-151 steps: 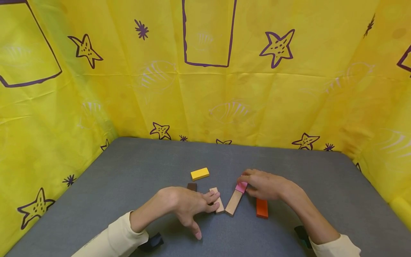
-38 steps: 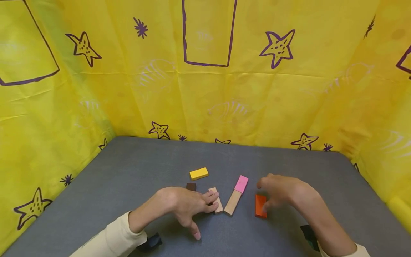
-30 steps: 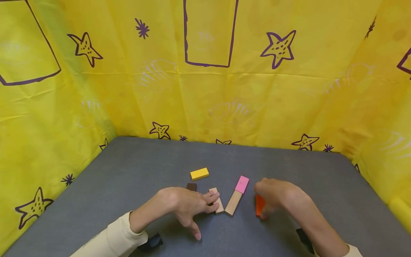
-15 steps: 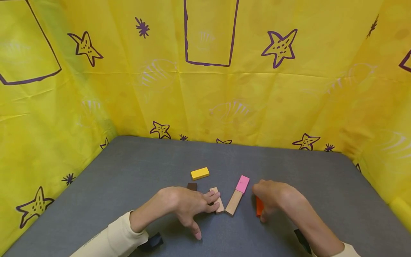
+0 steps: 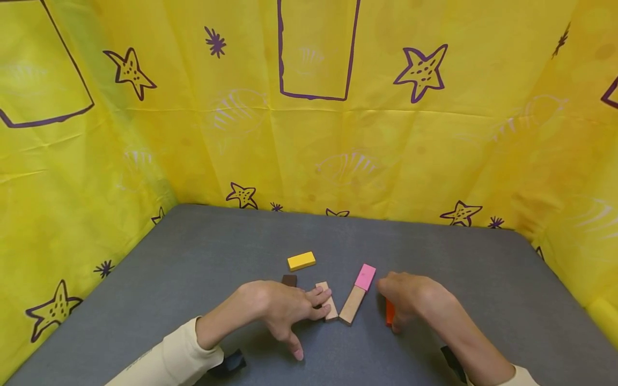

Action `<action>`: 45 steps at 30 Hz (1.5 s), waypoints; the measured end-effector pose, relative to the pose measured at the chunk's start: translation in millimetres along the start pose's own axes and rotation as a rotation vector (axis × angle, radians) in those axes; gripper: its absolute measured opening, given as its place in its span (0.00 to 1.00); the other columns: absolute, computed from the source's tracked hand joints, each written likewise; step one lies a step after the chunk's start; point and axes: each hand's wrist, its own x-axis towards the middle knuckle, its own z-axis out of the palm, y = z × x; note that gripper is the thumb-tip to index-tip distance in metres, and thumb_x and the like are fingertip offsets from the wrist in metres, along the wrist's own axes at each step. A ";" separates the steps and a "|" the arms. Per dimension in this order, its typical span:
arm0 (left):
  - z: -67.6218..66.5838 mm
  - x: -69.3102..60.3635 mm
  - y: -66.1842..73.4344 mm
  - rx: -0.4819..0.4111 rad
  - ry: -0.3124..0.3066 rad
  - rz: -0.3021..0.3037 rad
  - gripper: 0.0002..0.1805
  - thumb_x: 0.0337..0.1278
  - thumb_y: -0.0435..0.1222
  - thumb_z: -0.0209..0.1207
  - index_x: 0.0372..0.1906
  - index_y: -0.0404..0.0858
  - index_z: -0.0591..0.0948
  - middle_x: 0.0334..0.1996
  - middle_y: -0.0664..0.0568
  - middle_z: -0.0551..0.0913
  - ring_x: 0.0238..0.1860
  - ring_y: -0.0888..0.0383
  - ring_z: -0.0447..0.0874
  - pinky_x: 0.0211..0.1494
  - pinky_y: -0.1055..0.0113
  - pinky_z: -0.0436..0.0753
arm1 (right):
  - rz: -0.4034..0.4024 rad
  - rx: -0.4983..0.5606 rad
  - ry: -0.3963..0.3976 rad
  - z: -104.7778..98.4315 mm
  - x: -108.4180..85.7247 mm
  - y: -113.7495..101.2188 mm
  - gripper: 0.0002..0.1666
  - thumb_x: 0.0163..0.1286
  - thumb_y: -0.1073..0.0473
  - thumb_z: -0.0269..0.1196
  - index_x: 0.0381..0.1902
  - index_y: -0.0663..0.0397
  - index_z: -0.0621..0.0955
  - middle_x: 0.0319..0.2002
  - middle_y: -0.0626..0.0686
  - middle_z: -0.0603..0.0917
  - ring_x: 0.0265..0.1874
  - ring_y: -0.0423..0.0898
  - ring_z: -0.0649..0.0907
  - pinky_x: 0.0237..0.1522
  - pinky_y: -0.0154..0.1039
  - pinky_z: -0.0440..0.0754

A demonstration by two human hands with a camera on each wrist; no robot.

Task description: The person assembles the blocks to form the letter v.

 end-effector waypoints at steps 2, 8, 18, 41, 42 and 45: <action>0.0 -0.4 -0.6 -0.006 -0.002 0.000 0.55 0.58 0.64 0.67 0.85 0.54 0.55 0.87 0.55 0.42 0.87 0.59 0.43 0.81 0.69 0.65 | 0.004 0.006 -0.008 -0.6 1.3 -0.3 0.30 0.46 0.59 0.85 0.43 0.51 0.79 0.37 0.49 0.79 0.37 0.48 0.77 0.46 0.51 0.84; 0.2 -1.4 -2.4 -0.026 -0.010 0.006 0.55 0.58 0.63 0.68 0.85 0.54 0.55 0.87 0.55 0.42 0.87 0.59 0.43 0.81 0.69 0.65 | -0.015 0.003 0.000 -2.7 1.8 1.3 0.26 0.49 0.60 0.83 0.43 0.51 0.80 0.35 0.48 0.78 0.36 0.47 0.76 0.44 0.47 0.82; 0.2 0.3 1.3 0.030 0.013 0.019 0.54 0.59 0.64 0.67 0.85 0.53 0.56 0.87 0.54 0.45 0.87 0.58 0.45 0.80 0.73 0.64 | -0.150 -0.042 0.139 -9.4 -6.4 22.3 0.22 0.52 0.54 0.80 0.40 0.50 0.81 0.33 0.42 0.75 0.32 0.40 0.73 0.35 0.36 0.76; -0.4 0.6 1.1 0.054 0.009 0.014 0.54 0.59 0.65 0.66 0.85 0.53 0.56 0.87 0.54 0.45 0.87 0.59 0.45 0.81 0.72 0.63 | -0.264 0.004 0.232 -53.7 6.6 34.2 0.14 0.63 0.54 0.75 0.39 0.44 0.79 0.35 0.39 0.81 0.35 0.37 0.79 0.39 0.33 0.81; -0.2 0.6 1.1 0.053 0.009 0.012 0.54 0.58 0.65 0.66 0.85 0.53 0.56 0.87 0.54 0.45 0.87 0.59 0.45 0.80 0.72 0.63 | -0.271 0.001 0.239 -54.5 7.8 34.7 0.13 0.64 0.55 0.75 0.39 0.44 0.79 0.34 0.39 0.81 0.34 0.36 0.78 0.39 0.34 0.81; 0.1 0.4 0.9 0.049 0.007 0.009 0.54 0.58 0.65 0.67 0.85 0.53 0.56 0.87 0.54 0.44 0.87 0.60 0.45 0.80 0.72 0.64 | -0.286 -0.010 0.254 -57.4 11.9 36.2 0.12 0.65 0.55 0.74 0.40 0.46 0.80 0.34 0.40 0.81 0.34 0.37 0.78 0.39 0.34 0.81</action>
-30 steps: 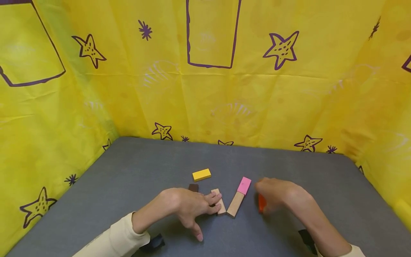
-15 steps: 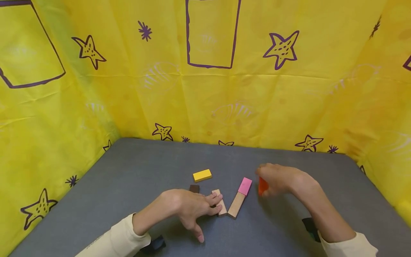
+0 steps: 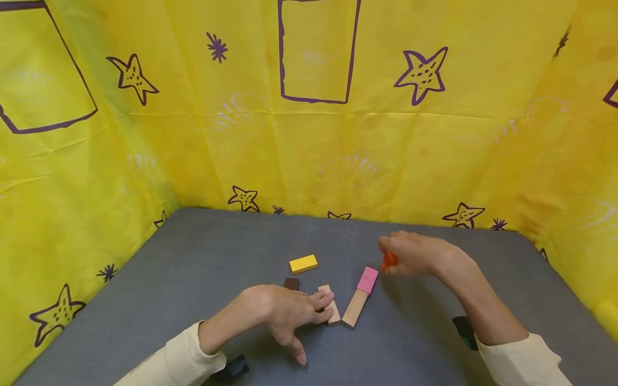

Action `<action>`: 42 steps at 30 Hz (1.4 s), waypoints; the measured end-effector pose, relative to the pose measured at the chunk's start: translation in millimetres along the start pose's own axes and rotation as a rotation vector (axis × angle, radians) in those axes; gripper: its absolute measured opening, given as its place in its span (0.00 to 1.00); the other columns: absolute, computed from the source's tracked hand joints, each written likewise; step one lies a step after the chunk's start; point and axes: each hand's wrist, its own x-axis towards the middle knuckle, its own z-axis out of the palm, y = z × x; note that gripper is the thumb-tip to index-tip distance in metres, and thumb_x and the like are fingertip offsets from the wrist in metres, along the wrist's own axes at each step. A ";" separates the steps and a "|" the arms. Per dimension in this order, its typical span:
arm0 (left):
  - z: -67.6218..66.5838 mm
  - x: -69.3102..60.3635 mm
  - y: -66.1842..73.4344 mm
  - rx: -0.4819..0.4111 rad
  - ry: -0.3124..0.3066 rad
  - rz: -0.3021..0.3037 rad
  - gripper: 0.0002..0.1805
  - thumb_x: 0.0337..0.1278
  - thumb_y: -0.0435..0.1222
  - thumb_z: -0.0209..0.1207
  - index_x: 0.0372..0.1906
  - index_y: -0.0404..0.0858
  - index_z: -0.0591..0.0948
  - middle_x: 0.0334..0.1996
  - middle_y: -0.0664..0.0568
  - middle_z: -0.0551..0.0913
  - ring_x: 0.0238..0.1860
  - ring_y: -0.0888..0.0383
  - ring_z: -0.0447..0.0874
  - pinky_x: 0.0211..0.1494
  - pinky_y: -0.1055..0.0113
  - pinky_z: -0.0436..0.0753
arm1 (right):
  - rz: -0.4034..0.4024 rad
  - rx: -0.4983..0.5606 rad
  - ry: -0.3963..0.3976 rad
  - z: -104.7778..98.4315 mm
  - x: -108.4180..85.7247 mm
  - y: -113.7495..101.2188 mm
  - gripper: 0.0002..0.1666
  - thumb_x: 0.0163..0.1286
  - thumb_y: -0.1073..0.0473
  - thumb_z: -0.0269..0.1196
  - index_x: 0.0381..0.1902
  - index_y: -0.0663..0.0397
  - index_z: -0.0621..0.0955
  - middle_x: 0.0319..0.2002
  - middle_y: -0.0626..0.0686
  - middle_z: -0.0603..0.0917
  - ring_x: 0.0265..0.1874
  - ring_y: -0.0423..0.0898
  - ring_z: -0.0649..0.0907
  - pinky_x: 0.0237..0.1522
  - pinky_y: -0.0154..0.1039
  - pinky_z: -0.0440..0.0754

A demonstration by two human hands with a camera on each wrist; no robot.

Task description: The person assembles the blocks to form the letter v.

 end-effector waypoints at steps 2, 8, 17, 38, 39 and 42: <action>0.1 -0.2 -0.5 -0.005 -0.003 -0.001 0.54 0.58 0.65 0.66 0.85 0.53 0.56 0.87 0.54 0.44 0.87 0.60 0.44 0.80 0.72 0.64 | -0.004 -0.015 0.004 -0.9 3.1 1.7 0.12 0.65 0.54 0.74 0.41 0.47 0.81 0.35 0.41 0.82 0.35 0.37 0.78 0.40 0.34 0.82; -0.2 -0.2 -0.6 -0.009 -0.005 0.005 0.54 0.59 0.64 0.66 0.85 0.53 0.56 0.87 0.54 0.44 0.87 0.59 0.44 0.81 0.72 0.64 | -0.025 -0.055 0.008 -1.8 9.1 7.0 0.14 0.66 0.52 0.73 0.46 0.49 0.85 0.37 0.43 0.84 0.36 0.38 0.79 0.41 0.36 0.83; 0.4 -1.3 -0.7 -0.005 -0.001 -0.002 0.54 0.59 0.65 0.66 0.85 0.53 0.56 0.87 0.54 0.44 0.87 0.59 0.45 0.80 0.72 0.64 | -0.051 -0.047 0.023 -3.8 19.3 5.7 0.13 0.68 0.51 0.72 0.46 0.50 0.86 0.37 0.42 0.85 0.36 0.40 0.81 0.41 0.35 0.83; 1.6 -0.2 -0.1 -0.007 -0.006 0.005 0.54 0.60 0.64 0.66 0.85 0.53 0.55 0.87 0.54 0.44 0.87 0.59 0.44 0.81 0.73 0.62 | -0.009 -0.021 -0.034 -5.7 42.2 13.4 0.19 0.67 0.54 0.74 0.50 0.60 0.86 0.39 0.47 0.88 0.36 0.41 0.82 0.43 0.39 0.85; 1.6 -0.5 -0.4 -0.012 -0.008 0.004 0.54 0.60 0.64 0.66 0.85 0.53 0.55 0.87 0.54 0.43 0.87 0.59 0.43 0.81 0.73 0.62 | -0.005 -0.020 -0.038 -4.7 43.3 13.8 0.19 0.67 0.54 0.74 0.49 0.59 0.86 0.39 0.47 0.88 0.36 0.41 0.81 0.41 0.38 0.84; 1.2 -0.7 -1.1 -0.020 -0.010 0.003 0.54 0.59 0.64 0.66 0.85 0.53 0.55 0.87 0.55 0.43 0.87 0.60 0.43 0.81 0.73 0.62 | 0.005 -0.019 -0.047 -0.7 45.6 15.4 0.17 0.66 0.53 0.74 0.47 0.58 0.87 0.36 0.46 0.87 0.34 0.40 0.79 0.38 0.36 0.81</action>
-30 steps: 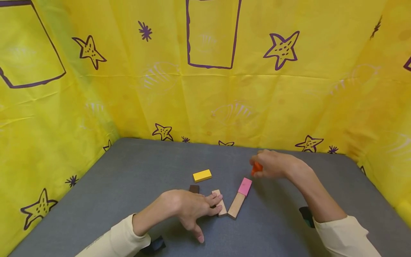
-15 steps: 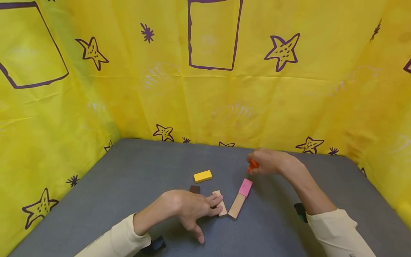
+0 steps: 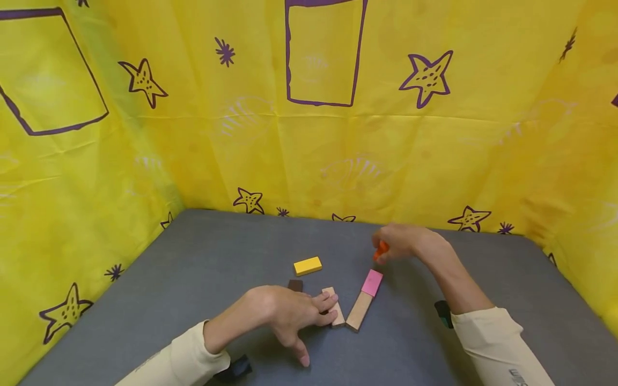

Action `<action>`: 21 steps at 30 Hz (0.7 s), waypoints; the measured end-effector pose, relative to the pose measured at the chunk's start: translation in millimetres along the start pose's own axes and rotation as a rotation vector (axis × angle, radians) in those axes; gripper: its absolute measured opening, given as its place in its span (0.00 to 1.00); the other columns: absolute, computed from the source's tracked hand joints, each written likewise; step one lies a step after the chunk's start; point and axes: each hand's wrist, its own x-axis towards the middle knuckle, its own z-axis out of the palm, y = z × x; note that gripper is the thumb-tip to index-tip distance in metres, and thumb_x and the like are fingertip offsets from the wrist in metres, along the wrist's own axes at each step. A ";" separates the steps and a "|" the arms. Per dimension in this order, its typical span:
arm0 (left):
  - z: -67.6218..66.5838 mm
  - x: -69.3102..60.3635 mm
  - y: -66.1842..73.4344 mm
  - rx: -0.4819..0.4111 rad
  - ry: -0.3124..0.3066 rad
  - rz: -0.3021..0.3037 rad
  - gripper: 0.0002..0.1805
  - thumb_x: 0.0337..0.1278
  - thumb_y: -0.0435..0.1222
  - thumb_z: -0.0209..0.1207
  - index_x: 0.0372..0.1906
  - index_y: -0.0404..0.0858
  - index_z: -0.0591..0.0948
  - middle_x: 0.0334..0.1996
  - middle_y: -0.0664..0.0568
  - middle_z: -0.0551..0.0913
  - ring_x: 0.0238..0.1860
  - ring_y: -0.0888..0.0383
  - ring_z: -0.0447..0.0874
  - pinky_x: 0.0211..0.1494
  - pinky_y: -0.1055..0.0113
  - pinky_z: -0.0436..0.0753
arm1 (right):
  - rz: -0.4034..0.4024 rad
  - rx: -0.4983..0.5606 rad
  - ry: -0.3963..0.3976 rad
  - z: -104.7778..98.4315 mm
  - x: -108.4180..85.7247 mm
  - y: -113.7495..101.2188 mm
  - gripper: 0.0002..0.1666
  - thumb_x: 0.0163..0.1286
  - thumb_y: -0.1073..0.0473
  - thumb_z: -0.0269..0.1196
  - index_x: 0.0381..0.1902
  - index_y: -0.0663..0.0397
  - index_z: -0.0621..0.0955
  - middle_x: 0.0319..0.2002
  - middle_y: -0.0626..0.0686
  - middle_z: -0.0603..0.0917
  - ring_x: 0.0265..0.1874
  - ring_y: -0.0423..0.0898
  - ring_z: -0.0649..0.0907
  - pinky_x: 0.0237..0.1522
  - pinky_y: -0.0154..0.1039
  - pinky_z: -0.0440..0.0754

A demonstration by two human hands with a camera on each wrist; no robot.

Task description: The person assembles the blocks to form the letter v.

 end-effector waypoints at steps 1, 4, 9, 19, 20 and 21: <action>-0.4 0.3 0.0 -0.002 -0.001 0.002 0.54 0.59 0.63 0.67 0.85 0.53 0.55 0.87 0.55 0.43 0.87 0.60 0.42 0.81 0.73 0.62 | 0.003 0.002 -0.005 1.4 0.8 1.0 0.17 0.66 0.53 0.74 0.46 0.58 0.87 0.35 0.46 0.86 0.33 0.40 0.79 0.37 0.35 0.80; -1.1 1.1 0.5 -0.004 -0.001 0.004 0.54 0.59 0.63 0.67 0.85 0.53 0.55 0.87 0.54 0.43 0.87 0.59 0.42 0.81 0.73 0.62 | 0.020 0.015 -0.029 5.7 2.6 4.0 0.14 0.65 0.53 0.74 0.43 0.55 0.86 0.34 0.45 0.85 0.32 0.40 0.77 0.36 0.34 0.78; -1.1 1.8 1.6 0.001 -0.001 0.005 0.54 0.59 0.63 0.67 0.85 0.52 0.56 0.87 0.53 0.44 0.87 0.59 0.43 0.81 0.73 0.62 | 0.038 0.022 -0.061 9.7 5.9 5.6 0.11 0.65 0.53 0.74 0.40 0.52 0.85 0.32 0.44 0.83 0.30 0.39 0.76 0.34 0.33 0.77; -0.2 1.2 3.2 0.027 0.010 -0.005 0.54 0.59 0.64 0.66 0.85 0.52 0.56 0.87 0.53 0.45 0.87 0.59 0.45 0.81 0.72 0.63 | 0.052 -0.003 -0.089 11.0 10.8 5.4 0.11 0.66 0.54 0.73 0.39 0.52 0.84 0.30 0.44 0.82 0.29 0.39 0.75 0.33 0.33 0.75; -0.5 1.3 3.3 0.028 0.011 -0.005 0.54 0.59 0.64 0.66 0.84 0.52 0.56 0.87 0.53 0.45 0.87 0.59 0.45 0.81 0.72 0.63 | 0.054 -0.006 -0.094 11.4 10.9 6.2 0.11 0.66 0.53 0.73 0.39 0.52 0.84 0.31 0.44 0.82 0.29 0.39 0.75 0.33 0.33 0.75; -0.6 1.4 3.4 0.030 0.011 -0.005 0.54 0.59 0.64 0.66 0.84 0.52 0.56 0.87 0.53 0.45 0.87 0.59 0.45 0.81 0.72 0.63 | 0.056 -0.009 -0.097 12.2 11.2 6.9 0.11 0.66 0.53 0.73 0.39 0.51 0.84 0.30 0.44 0.81 0.29 0.40 0.75 0.33 0.33 0.75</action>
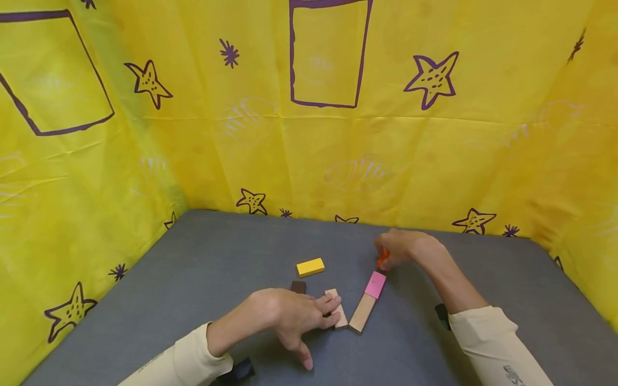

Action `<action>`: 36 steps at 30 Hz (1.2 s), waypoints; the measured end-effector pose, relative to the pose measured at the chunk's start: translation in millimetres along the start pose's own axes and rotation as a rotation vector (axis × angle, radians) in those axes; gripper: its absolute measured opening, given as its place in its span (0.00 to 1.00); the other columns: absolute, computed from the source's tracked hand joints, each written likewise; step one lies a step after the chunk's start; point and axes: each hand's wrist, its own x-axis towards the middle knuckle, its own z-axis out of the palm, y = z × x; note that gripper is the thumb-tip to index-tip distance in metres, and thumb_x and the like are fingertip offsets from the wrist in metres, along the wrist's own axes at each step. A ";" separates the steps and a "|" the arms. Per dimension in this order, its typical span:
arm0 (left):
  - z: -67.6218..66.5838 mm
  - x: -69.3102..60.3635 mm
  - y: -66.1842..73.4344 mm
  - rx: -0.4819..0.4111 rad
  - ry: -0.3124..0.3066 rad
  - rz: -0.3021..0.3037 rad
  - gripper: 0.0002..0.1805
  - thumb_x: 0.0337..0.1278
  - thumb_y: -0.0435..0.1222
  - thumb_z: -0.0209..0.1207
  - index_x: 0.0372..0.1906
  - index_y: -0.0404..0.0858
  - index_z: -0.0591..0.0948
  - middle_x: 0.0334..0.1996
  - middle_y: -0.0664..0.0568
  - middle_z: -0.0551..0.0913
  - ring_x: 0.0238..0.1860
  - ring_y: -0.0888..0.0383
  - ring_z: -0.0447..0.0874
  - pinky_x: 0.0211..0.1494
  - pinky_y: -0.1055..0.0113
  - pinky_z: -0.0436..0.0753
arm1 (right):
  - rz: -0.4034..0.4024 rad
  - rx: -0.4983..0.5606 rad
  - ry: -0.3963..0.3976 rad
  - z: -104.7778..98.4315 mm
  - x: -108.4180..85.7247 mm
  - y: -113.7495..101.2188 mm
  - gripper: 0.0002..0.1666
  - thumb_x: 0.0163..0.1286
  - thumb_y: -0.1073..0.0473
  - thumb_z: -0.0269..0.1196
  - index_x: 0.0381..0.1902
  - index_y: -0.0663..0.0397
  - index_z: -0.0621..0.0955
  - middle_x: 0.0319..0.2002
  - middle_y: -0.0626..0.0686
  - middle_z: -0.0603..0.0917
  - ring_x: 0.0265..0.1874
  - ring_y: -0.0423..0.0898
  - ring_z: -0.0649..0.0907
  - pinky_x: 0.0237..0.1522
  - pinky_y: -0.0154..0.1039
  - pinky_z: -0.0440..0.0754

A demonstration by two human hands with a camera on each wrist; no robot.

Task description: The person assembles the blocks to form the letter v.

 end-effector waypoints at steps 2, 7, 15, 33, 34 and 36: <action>-0.3 0.8 0.2 0.006 0.000 -0.002 0.54 0.59 0.65 0.66 0.84 0.52 0.56 0.87 0.54 0.45 0.87 0.59 0.45 0.81 0.72 0.63 | 0.008 -0.002 -0.010 1.8 0.7 1.7 0.10 0.66 0.54 0.73 0.39 0.51 0.85 0.30 0.44 0.82 0.29 0.40 0.75 0.34 0.33 0.76; -0.1 2.4 0.1 0.008 0.002 0.002 0.54 0.58 0.64 0.66 0.84 0.52 0.57 0.87 0.54 0.45 0.87 0.59 0.46 0.81 0.72 0.63 | 0.025 0.023 -0.038 6.7 1.9 4.4 0.12 0.66 0.52 0.73 0.42 0.51 0.85 0.31 0.44 0.82 0.31 0.40 0.75 0.35 0.33 0.76; 0.4 2.0 0.5 0.004 -0.001 0.003 0.54 0.59 0.64 0.66 0.84 0.52 0.57 0.87 0.54 0.45 0.87 0.59 0.44 0.81 0.73 0.62 | 0.001 0.035 -0.029 8.2 1.0 9.3 0.15 0.71 0.51 0.69 0.48 0.54 0.85 0.34 0.45 0.82 0.32 0.40 0.76 0.36 0.34 0.77; -0.8 2.2 1.1 0.032 -0.013 -0.015 0.54 0.59 0.66 0.65 0.85 0.53 0.56 0.87 0.55 0.45 0.87 0.60 0.43 0.81 0.71 0.63 | -0.025 0.058 -0.062 6.8 2.3 9.7 0.16 0.69 0.57 0.71 0.51 0.56 0.85 0.37 0.46 0.82 0.36 0.41 0.76 0.39 0.34 0.78; -1.0 2.3 1.1 0.033 -0.012 -0.014 0.54 0.59 0.66 0.65 0.85 0.53 0.56 0.87 0.55 0.45 0.87 0.60 0.44 0.81 0.72 0.63 | -0.025 0.060 -0.064 6.5 2.7 9.8 0.15 0.69 0.57 0.71 0.51 0.56 0.85 0.37 0.46 0.82 0.36 0.41 0.76 0.39 0.34 0.78; -1.3 2.3 1.2 0.031 -0.012 -0.013 0.54 0.59 0.66 0.65 0.85 0.53 0.56 0.87 0.55 0.45 0.87 0.60 0.44 0.81 0.72 0.63 | -0.030 0.060 -0.066 5.9 3.3 10.1 0.15 0.69 0.57 0.71 0.51 0.56 0.85 0.36 0.46 0.82 0.35 0.41 0.76 0.39 0.34 0.78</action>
